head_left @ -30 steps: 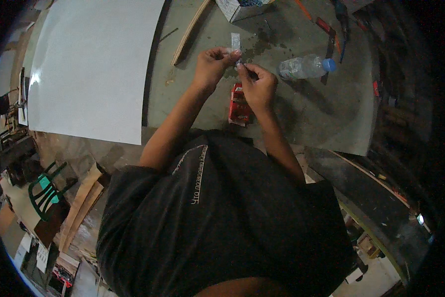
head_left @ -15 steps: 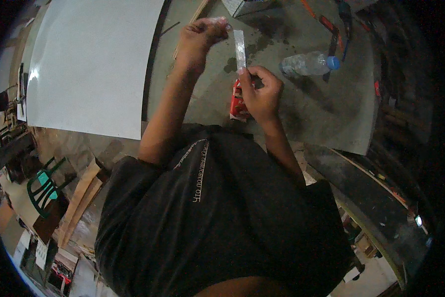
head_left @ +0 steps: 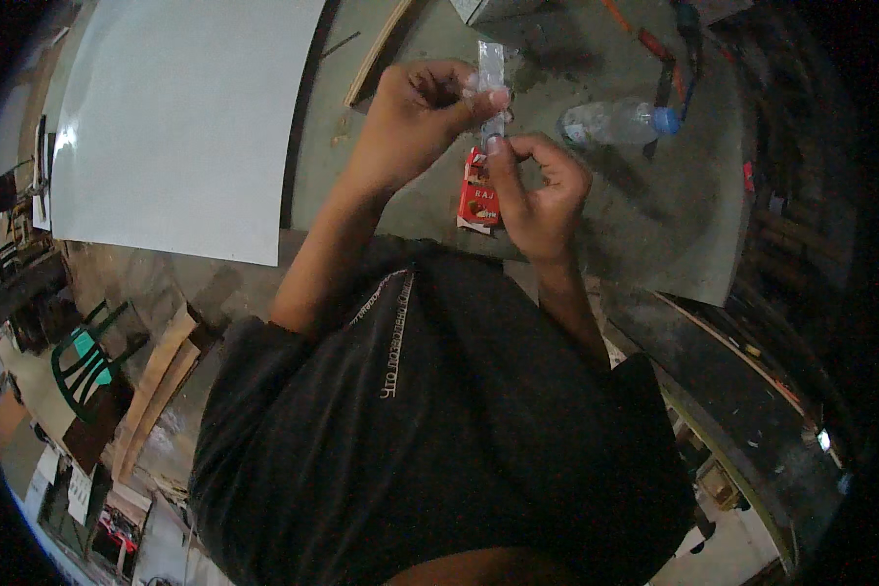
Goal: The person wipes a white panel with a small piece of material, possibly a cloth or abrasive pad, to remove marks or debris. The person also picks up a water bottle and then continues cleaning the surface.
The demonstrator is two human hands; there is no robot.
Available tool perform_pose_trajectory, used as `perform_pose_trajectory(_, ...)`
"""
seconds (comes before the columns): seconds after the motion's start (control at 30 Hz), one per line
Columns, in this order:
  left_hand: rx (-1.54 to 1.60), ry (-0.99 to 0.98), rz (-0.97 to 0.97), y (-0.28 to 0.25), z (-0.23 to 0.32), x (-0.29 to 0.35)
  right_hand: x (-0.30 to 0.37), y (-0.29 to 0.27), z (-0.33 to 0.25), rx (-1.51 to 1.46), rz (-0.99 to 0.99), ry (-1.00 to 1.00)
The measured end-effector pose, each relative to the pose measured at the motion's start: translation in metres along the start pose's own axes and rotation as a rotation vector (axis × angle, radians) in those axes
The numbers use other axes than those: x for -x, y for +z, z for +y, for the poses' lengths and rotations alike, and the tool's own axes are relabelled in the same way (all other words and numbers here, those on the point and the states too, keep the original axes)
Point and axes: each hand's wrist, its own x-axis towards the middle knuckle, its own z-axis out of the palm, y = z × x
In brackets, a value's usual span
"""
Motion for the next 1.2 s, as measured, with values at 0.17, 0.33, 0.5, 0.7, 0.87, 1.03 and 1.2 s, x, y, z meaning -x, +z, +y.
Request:
perform_pose_trajectory(0.17,-0.105,-0.025,0.013,-0.004,0.004,-0.005,0.003,0.000,0.002,0.079,0.000,-0.094)
perform_pose_trajectory(0.33,0.038,-0.006,0.043,0.008,0.010,0.004,0.004,0.000,-0.005,-0.011,0.050,-0.046)
perform_pose_trajectory(0.5,-0.036,0.023,0.020,0.009,0.025,0.009,0.003,-0.006,-0.006,-0.009,0.024,-0.041)
perform_pose_trajectory(0.7,-0.121,0.015,0.005,0.007,0.032,0.007,0.005,-0.003,-0.006,0.012,0.004,-0.196)
perform_pose_trajectory(0.87,-0.073,0.151,0.005,0.014,0.022,0.012,0.004,-0.010,-0.014,-0.062,0.019,-0.026)
perform_pose_trajectory(1.03,-0.113,0.040,-0.006,0.011,0.034,0.011,0.007,-0.007,-0.008,-0.009,0.033,-0.138)
perform_pose_trajectory(1.2,-0.239,-0.049,0.391,-0.015,0.028,-0.004,0.008,-0.010,-0.009,-0.017,0.036,-0.126)
